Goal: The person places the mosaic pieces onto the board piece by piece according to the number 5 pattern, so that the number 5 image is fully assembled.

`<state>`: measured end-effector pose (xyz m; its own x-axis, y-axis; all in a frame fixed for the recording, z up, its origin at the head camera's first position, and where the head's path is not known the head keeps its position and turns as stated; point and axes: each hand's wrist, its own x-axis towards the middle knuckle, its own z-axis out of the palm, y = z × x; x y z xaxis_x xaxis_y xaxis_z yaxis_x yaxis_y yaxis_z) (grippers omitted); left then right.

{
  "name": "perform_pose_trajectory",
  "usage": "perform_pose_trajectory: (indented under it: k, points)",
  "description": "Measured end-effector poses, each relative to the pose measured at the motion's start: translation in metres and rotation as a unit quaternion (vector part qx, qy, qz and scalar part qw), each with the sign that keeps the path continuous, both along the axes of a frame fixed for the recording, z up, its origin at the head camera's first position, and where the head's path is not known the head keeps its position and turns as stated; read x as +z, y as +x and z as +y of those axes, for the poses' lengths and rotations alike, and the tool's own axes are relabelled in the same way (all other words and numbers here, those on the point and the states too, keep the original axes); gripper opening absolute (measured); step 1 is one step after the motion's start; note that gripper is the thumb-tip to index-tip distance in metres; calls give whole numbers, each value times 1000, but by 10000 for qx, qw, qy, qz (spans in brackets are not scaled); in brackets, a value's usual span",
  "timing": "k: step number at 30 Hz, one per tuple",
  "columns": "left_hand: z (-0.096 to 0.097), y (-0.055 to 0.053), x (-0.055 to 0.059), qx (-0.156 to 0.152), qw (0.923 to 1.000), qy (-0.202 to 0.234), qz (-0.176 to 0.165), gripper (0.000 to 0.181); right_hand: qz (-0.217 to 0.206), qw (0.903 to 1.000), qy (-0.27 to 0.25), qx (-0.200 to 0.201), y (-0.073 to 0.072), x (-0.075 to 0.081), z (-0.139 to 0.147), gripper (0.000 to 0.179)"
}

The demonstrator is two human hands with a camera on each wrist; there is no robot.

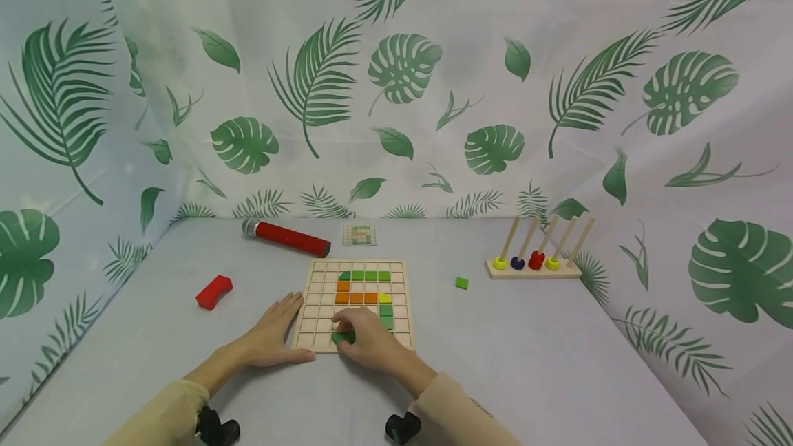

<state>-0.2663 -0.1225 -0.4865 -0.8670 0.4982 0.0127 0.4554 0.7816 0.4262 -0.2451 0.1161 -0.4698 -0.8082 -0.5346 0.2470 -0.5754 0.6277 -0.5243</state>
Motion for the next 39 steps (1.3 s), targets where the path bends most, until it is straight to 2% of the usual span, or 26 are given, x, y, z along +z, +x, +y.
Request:
perform_pose_trajectory:
  k: [9, 16, 21, 25, 31, 39]
  points:
    - [0, 0, 0, 83, 10000, 7, -54, 116, 74, 9999, -143, 24, -2, -2, 1, 36]
    - [-1, 2, -2, 65, 10000, 35, -51, 117, -155, 9995, -215, -150, -2, 2, 5, 34]
    - [0, 3, 0, 49, 9999, 85, -26, 116, 212, 9968, -647, -411, -14, 3, 20, 30]
    - [1, 3, 1, 37, 9999, 107, -25, 115, 525, 9906, -852, -931, -27, -4, 42, 29]
    - [1, 2, 0, 46, 10000, 56, -57, 117, 297, 9782, -1074, -1753, -39, -7, 75, 27]
    - [1, 2, 1, 40, 10000, 62, -64, 116, 168, 9627, -1043, -2492, -45, -4, 107, 31]
